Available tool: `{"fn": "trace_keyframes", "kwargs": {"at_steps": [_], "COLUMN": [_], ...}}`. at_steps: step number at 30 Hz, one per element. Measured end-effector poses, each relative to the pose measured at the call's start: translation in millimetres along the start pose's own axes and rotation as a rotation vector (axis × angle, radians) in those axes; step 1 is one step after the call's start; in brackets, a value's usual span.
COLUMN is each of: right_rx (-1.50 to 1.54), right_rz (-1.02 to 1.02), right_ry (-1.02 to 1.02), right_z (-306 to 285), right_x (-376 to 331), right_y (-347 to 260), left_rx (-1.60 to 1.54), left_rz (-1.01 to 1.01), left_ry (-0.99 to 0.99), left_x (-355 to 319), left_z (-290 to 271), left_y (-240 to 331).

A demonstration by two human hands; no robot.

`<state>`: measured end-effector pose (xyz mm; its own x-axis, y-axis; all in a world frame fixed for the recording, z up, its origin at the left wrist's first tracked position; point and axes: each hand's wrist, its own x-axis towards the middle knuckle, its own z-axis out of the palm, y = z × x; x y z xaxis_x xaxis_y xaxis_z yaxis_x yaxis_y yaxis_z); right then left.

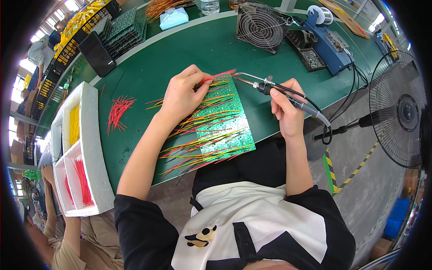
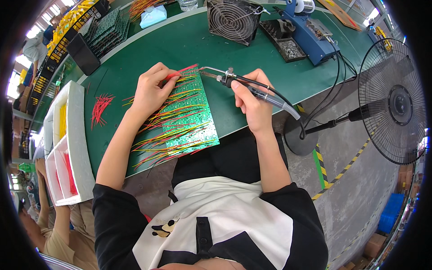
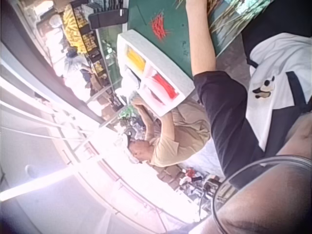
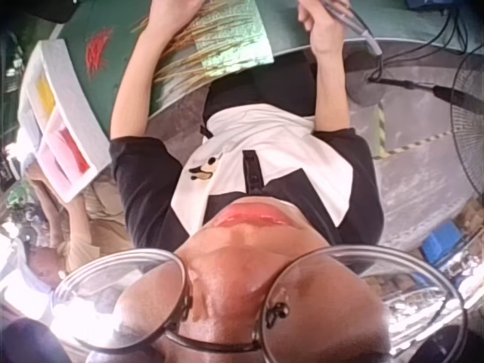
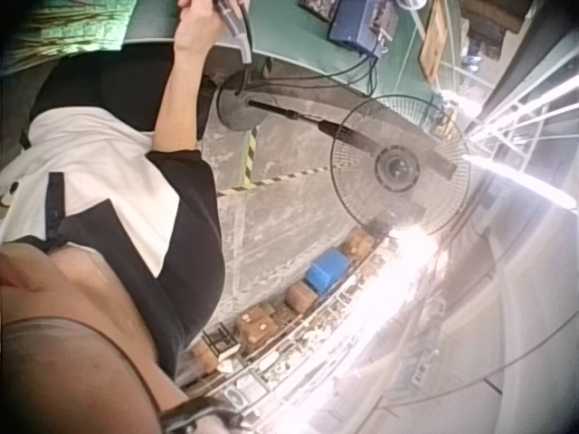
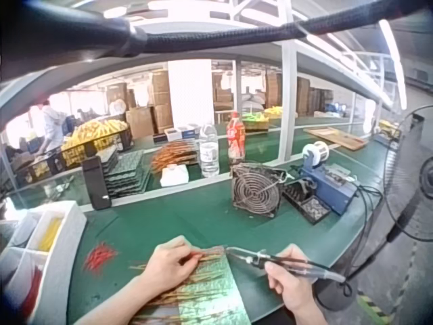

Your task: The person solders wires onto a circuit board using a soldering iron, picks up additional wires from a divided tray, and places them onto the circuit board.

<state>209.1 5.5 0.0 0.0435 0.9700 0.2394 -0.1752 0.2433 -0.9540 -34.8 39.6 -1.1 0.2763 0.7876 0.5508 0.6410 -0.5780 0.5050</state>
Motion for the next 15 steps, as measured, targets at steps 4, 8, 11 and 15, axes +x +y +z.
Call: {"fn": "trace_keyframes", "kwargs": {"at_steps": [4, 8, 11, 15], "right_rx": [0.007, 0.011, 0.01, 0.025], "right_rz": [-0.007, -0.014, -0.013, -0.029], "right_ry": [0.009, -0.001, 0.015, 0.03], "right_z": [-0.5, -1.2, 1.0, 0.0], "right_x": [-0.4, -0.5, -0.5, -0.2], "right_y": [0.6, 1.3, 1.4, 1.6], "left_rx": [0.043, 0.031, -0.012, -0.024], "left_rz": [0.009, 0.012, -0.03, -0.079], "left_ry": [-0.013, 0.004, 0.038, 0.002], "left_x": [1.2, 0.3, 0.2, 0.8], "left_z": [-1.0, 0.3, -0.5, -3.0], "left_y": [2.6, 1.3, 3.3, 7.1]}}
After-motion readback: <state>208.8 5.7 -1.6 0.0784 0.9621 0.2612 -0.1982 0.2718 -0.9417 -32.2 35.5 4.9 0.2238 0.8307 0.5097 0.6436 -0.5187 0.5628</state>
